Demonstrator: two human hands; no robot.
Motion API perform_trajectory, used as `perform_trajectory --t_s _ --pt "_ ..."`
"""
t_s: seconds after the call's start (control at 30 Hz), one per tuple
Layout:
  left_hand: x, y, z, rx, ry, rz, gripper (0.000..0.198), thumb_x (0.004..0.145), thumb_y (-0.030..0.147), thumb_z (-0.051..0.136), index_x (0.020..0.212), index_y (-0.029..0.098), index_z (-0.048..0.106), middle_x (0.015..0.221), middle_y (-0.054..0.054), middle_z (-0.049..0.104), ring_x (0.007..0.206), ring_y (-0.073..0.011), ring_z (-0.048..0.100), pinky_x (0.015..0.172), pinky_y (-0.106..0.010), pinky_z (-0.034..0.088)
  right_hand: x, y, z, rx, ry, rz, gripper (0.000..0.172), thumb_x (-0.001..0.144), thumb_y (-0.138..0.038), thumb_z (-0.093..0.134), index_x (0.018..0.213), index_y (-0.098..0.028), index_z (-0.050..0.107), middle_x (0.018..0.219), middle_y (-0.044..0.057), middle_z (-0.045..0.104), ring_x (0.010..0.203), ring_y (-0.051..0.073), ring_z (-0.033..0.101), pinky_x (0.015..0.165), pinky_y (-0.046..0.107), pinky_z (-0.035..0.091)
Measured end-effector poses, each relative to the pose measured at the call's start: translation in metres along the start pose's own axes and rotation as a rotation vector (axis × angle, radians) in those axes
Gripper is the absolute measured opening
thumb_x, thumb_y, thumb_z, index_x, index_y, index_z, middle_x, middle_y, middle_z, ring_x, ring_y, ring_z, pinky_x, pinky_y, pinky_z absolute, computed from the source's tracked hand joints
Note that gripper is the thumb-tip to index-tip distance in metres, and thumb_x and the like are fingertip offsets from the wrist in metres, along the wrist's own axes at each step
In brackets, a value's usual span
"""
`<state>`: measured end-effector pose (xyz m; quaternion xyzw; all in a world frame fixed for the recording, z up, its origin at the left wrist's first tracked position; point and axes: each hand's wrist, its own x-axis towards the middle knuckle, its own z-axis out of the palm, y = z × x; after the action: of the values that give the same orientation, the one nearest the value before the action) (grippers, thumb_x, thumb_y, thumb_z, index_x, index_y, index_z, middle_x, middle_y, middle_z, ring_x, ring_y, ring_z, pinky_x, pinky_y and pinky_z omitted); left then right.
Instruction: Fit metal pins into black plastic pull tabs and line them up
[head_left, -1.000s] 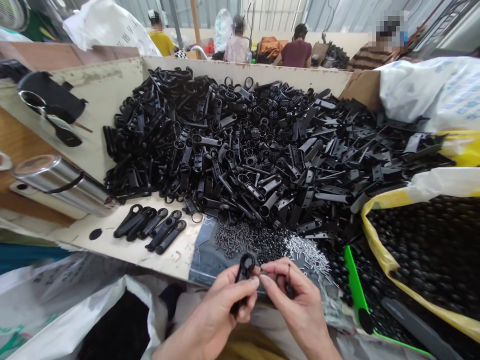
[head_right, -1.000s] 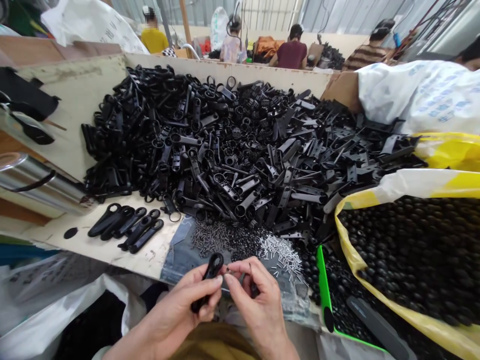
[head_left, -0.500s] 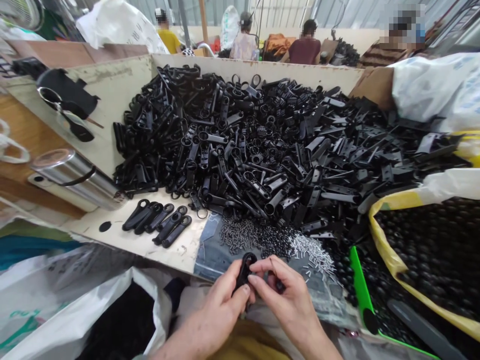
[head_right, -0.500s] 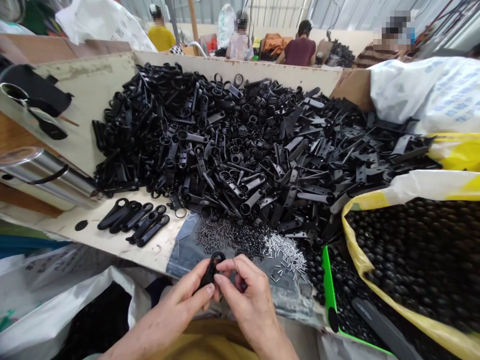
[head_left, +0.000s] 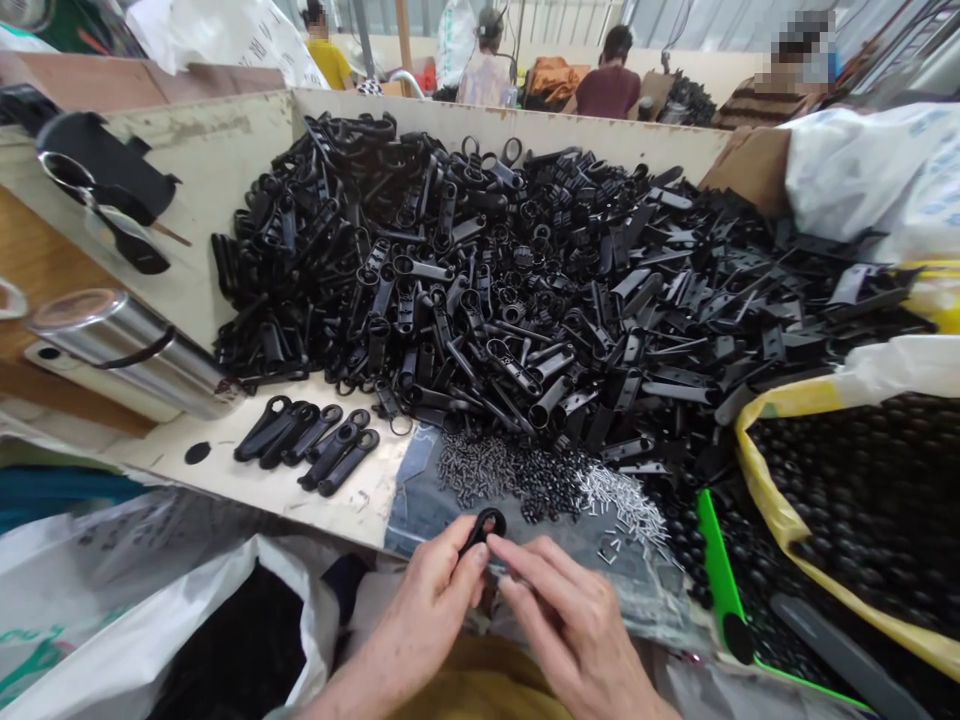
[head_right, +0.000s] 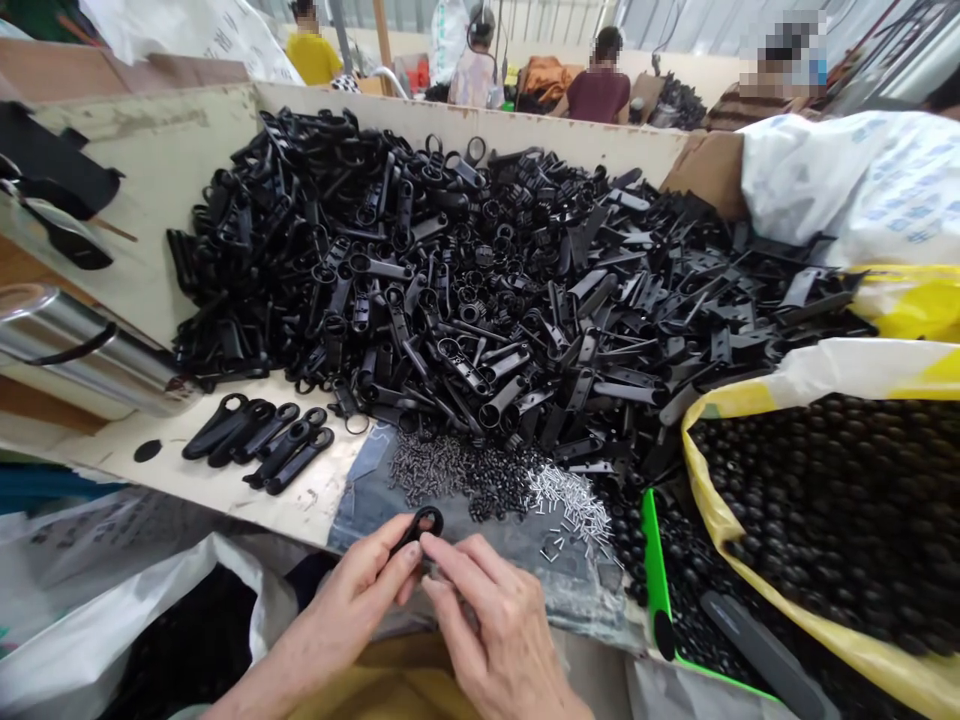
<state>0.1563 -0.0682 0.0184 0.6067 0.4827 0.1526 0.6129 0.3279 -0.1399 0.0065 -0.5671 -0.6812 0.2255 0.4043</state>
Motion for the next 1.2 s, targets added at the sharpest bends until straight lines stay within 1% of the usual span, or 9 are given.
perform_trajectory --t_s 0.07,0.13,0.23,0.3,0.5,0.73,0.87,1.03,1.2 --pt "0.002 -0.004 -0.001 -0.049 -0.018 0.019 0.035 0.102 0.048 0.046 0.103 0.019 0.065 0.066 0.004 0.048 0.063 -0.0155 0.043 0.061 -0.027 0.034 -0.003 -0.001 -0.005 -0.044 0.006 0.022 0.031 0.107 -0.023 0.044 0.132 -0.025 0.061 0.099 0.006 0.072 0.082 0.018 0.073 0.072 0.026 0.060" --pt "0.003 -0.009 -0.002 -0.084 -0.010 0.026 0.036 0.101 0.050 0.048 0.101 0.019 0.066 0.065 0.004 0.047 0.062 -0.0153 0.041 0.060 -0.026 0.033 -0.005 0.001 -0.007 -0.085 0.002 0.007 0.028 0.108 -0.022 0.037 0.126 -0.025 0.059 0.099 0.006 0.073 0.083 0.018 0.074 0.074 0.027 0.060" --pt "0.003 -0.015 -0.001 -0.117 0.038 0.039 0.034 0.099 0.052 0.054 0.103 0.020 0.068 0.066 0.003 0.052 0.064 -0.0161 0.044 0.061 -0.026 0.033 -0.003 0.006 -0.005 -0.196 -0.092 -0.062 0.030 0.108 -0.015 0.032 0.122 -0.021 0.058 0.092 0.006 0.073 0.077 0.019 0.075 0.068 0.027 0.059" --pt "0.004 -0.017 0.000 -0.111 0.031 0.053 0.034 0.099 0.052 0.055 0.103 0.021 0.068 0.066 0.003 0.052 0.064 -0.0161 0.044 0.061 -0.026 0.034 -0.001 0.010 -0.001 -0.292 -0.126 -0.070 0.034 0.106 -0.012 0.031 0.125 -0.019 0.059 0.089 0.007 0.072 0.073 0.020 0.075 0.063 0.027 0.058" --pt "0.006 -0.014 0.000 -0.040 -0.003 0.071 0.035 0.104 0.048 0.045 0.103 0.020 0.066 0.065 0.003 0.049 0.063 -0.0159 0.045 0.064 -0.027 0.036 0.004 0.009 0.004 -0.391 -0.122 -0.066 0.040 0.102 -0.006 0.030 0.121 -0.017 0.063 0.081 0.004 0.069 0.063 0.019 0.073 0.056 0.027 0.053" --pt "0.005 -0.019 0.005 -0.220 0.159 0.003 0.026 0.089 0.043 0.073 0.103 0.022 0.073 0.062 0.003 0.054 0.063 -0.0180 0.046 0.063 -0.027 0.037 0.006 0.006 0.005 -0.468 -0.115 -0.058 0.043 0.094 -0.001 0.036 0.123 -0.017 0.064 0.078 0.003 0.069 0.059 0.018 0.071 0.053 0.027 0.049" --pt "0.007 -0.019 0.008 -0.313 0.241 -0.006 0.021 0.083 0.038 0.078 0.097 0.023 0.075 0.060 0.002 0.055 0.062 -0.0195 0.048 0.060 -0.027 0.038 0.008 0.007 0.008 -0.543 -0.103 -0.066 0.044 0.086 0.000 0.042 0.121 -0.016 0.064 0.074 0.003 0.069 0.055 0.018 0.068 0.048 0.028 0.044" --pt "0.013 -0.021 0.014 -0.201 0.283 0.027 0.024 0.081 0.040 0.078 0.098 0.023 0.074 0.065 0.000 0.065 0.066 -0.0230 0.059 0.063 -0.029 0.044 0.011 0.004 0.014 -0.658 -0.156 -0.033 0.044 0.079 0.003 0.051 0.117 -0.015 0.063 0.074 0.003 0.070 0.055 0.019 0.069 0.043 0.028 0.042" --pt "0.017 -0.032 0.023 0.045 0.407 0.090 0.018 0.088 0.039 0.063 0.099 0.028 0.073 0.095 -0.006 0.081 0.091 -0.0314 0.073 0.080 -0.034 0.049 0.022 -0.008 0.031 -0.806 -0.219 -0.047 0.029 0.076 0.001 0.062 0.103 -0.008 0.065 0.073 0.009 0.071 0.051 0.025 0.067 0.036 0.033 0.044"
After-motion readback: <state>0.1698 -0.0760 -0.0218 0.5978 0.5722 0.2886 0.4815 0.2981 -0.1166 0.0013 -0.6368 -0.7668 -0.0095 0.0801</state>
